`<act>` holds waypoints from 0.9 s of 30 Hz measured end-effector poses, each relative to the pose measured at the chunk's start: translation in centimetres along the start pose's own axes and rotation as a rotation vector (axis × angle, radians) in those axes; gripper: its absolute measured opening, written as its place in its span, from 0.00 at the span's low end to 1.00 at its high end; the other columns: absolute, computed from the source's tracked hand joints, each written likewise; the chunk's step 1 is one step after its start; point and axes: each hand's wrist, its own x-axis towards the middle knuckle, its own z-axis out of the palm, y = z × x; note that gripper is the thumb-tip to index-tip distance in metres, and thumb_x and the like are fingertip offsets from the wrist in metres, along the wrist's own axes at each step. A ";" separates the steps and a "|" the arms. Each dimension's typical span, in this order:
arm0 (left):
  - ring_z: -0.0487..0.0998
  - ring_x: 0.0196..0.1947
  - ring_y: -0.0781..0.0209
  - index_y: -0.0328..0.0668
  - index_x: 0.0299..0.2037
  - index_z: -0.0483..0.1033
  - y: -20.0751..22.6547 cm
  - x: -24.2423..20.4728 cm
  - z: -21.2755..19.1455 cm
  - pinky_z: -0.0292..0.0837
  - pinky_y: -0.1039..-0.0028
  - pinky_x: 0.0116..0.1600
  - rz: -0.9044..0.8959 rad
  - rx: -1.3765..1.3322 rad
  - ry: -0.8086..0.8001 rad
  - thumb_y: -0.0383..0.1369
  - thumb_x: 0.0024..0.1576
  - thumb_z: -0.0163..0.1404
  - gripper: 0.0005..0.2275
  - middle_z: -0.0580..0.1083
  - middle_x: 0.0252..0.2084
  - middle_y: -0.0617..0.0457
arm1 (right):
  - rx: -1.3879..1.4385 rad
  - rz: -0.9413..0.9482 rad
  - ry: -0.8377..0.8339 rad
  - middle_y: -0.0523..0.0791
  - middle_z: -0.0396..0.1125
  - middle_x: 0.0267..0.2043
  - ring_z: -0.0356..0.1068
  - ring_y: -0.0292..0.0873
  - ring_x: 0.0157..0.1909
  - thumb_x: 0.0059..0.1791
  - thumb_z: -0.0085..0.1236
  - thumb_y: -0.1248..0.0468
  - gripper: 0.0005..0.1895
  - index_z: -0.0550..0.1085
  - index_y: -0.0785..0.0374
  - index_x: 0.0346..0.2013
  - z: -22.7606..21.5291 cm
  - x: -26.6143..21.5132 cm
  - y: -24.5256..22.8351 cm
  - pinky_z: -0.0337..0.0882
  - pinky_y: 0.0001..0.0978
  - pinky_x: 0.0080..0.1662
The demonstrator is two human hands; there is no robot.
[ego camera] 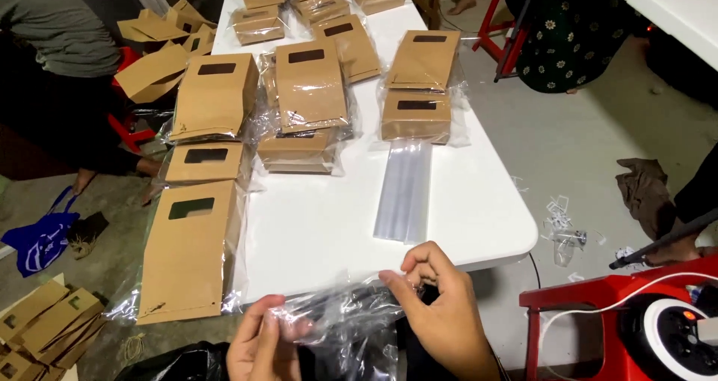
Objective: The person places flat cardboard pieces into clear plastic bags and seals them. They handle the cardboard and bags by hand, stacking the finished packages on a white table.
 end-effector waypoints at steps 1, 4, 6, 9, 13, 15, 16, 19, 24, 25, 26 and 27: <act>0.85 0.34 0.35 0.24 0.52 0.82 -1.1 0.7 -1.1 0.84 0.51 0.44 -0.061 -0.173 -0.162 0.29 0.67 0.55 0.11 0.80 0.32 0.34 | 0.003 -0.081 0.010 0.37 0.61 0.22 0.63 0.35 0.29 0.53 0.76 0.60 0.13 0.76 0.57 0.35 0.3 0.0 0.1 0.67 0.27 0.44; 0.76 0.36 0.42 0.25 0.43 0.77 -4.6 2.5 -3.0 0.75 0.52 0.46 -0.129 -0.396 -0.440 0.23 0.62 0.55 0.05 0.73 0.36 0.39 | 0.038 -0.164 0.020 0.36 0.61 0.21 0.62 0.34 0.26 0.57 0.68 0.63 0.06 0.79 0.59 0.45 0.5 0.0 -0.1 0.69 0.29 0.40; 0.69 0.32 0.49 0.21 0.41 0.75 -3.4 1.0 -1.3 0.68 0.63 0.44 -0.132 -0.444 -0.555 0.15 0.61 0.52 0.02 0.67 0.36 0.38 | 0.072 -0.166 0.018 0.36 0.61 0.22 0.62 0.34 0.27 0.58 0.66 0.65 0.04 0.80 0.60 0.47 0.2 -0.1 -1.0 0.66 0.30 0.37; 0.87 0.36 0.62 0.42 0.50 0.83 0.8 -2.6 3.0 0.86 0.75 0.35 0.255 0.404 -0.138 0.23 0.53 0.70 0.16 0.83 0.42 0.54 | -0.098 -0.362 -0.176 0.45 0.68 0.63 0.74 0.42 0.61 0.53 0.70 0.63 0.21 0.77 0.58 0.60 -0.5 -0.6 -2.6 0.70 0.33 0.66; 0.79 0.38 0.65 0.47 0.53 0.76 -0.7 -1.7 2.6 0.75 0.80 0.41 0.614 0.311 -0.512 0.20 0.57 0.58 0.16 0.78 0.43 0.52 | -0.114 -0.686 -0.277 0.50 0.63 0.66 0.68 0.52 0.69 0.50 0.77 0.70 0.20 0.85 0.52 0.56 0.1 -0.8 -2.5 0.68 0.48 0.72; 0.79 0.37 0.67 0.52 0.54 0.75 -0.8 -1.8 2.9 0.73 0.78 0.39 0.699 0.310 -0.601 0.22 0.56 0.60 0.18 0.80 0.43 0.54 | -0.109 -0.710 -0.314 0.48 0.69 0.55 0.75 0.45 0.56 0.54 0.74 0.69 0.22 0.81 0.55 0.62 0.1 -0.7 -1.9 0.78 0.35 0.61; 0.82 0.36 0.63 0.52 0.50 0.76 -0.6 -2.1 3.4 0.77 0.79 0.40 0.769 0.342 -0.498 0.21 0.55 0.55 0.15 0.80 0.38 0.52 | -0.087 -0.649 -0.323 0.45 0.71 0.48 0.75 0.41 0.47 0.53 0.67 0.74 0.20 0.83 0.59 0.60 -0.2 -0.7 -1.6 0.77 0.32 0.52; 0.84 0.42 0.56 0.48 0.45 0.80 1.3 -1.7 3.4 0.79 0.73 0.49 0.899 0.563 -0.317 0.20 0.54 0.51 0.13 0.80 0.39 0.50 | -0.084 -0.665 -0.129 0.44 0.76 0.39 0.73 0.39 0.37 0.51 0.61 0.80 0.19 0.85 0.63 0.53 -0.4 -0.4 -0.8 0.73 0.28 0.42; 0.78 0.31 0.68 0.49 0.41 0.87 3.7 -2.2 4.2 0.75 0.80 0.38 0.801 0.892 -0.102 0.31 0.58 0.63 0.04 0.81 0.37 0.62 | -0.040 -0.652 0.183 0.46 0.69 0.38 0.72 0.42 0.41 0.50 0.59 0.80 0.12 0.82 0.64 0.40 -1.1 -0.9 -1.1 0.73 0.28 0.44; 0.72 0.24 0.70 0.49 0.40 0.88 3.8 -2.5 4.4 0.70 0.81 0.32 0.703 0.877 -0.006 0.31 0.59 0.61 0.03 0.77 0.28 0.62 | -0.164 -0.520 0.010 0.47 0.64 0.56 0.66 0.47 0.61 0.48 0.67 0.69 0.17 0.83 0.57 0.51 -1.4 -1.3 -1.3 0.63 0.41 0.61; 0.67 0.17 0.73 0.50 0.38 0.90 3.8 -2.7 4.6 0.66 0.81 0.26 0.605 0.859 0.089 0.30 0.61 0.60 0.05 0.73 0.19 0.63 | -0.285 -0.385 -0.162 0.49 0.59 0.75 0.60 0.52 0.81 0.45 0.75 0.58 0.28 0.83 0.51 0.62 -1.7 -1.7 -1.4 0.53 0.54 0.78; 0.67 0.17 0.73 0.50 0.38 0.90 3.7 -2.8 4.5 0.66 0.81 0.26 0.607 0.860 0.088 0.30 0.61 0.60 0.05 0.73 0.19 0.63 | -0.284 -0.385 -0.160 0.49 0.59 0.75 0.60 0.52 0.81 0.45 0.75 0.58 0.28 0.83 0.51 0.62 -0.8 -2.7 -0.4 0.53 0.54 0.78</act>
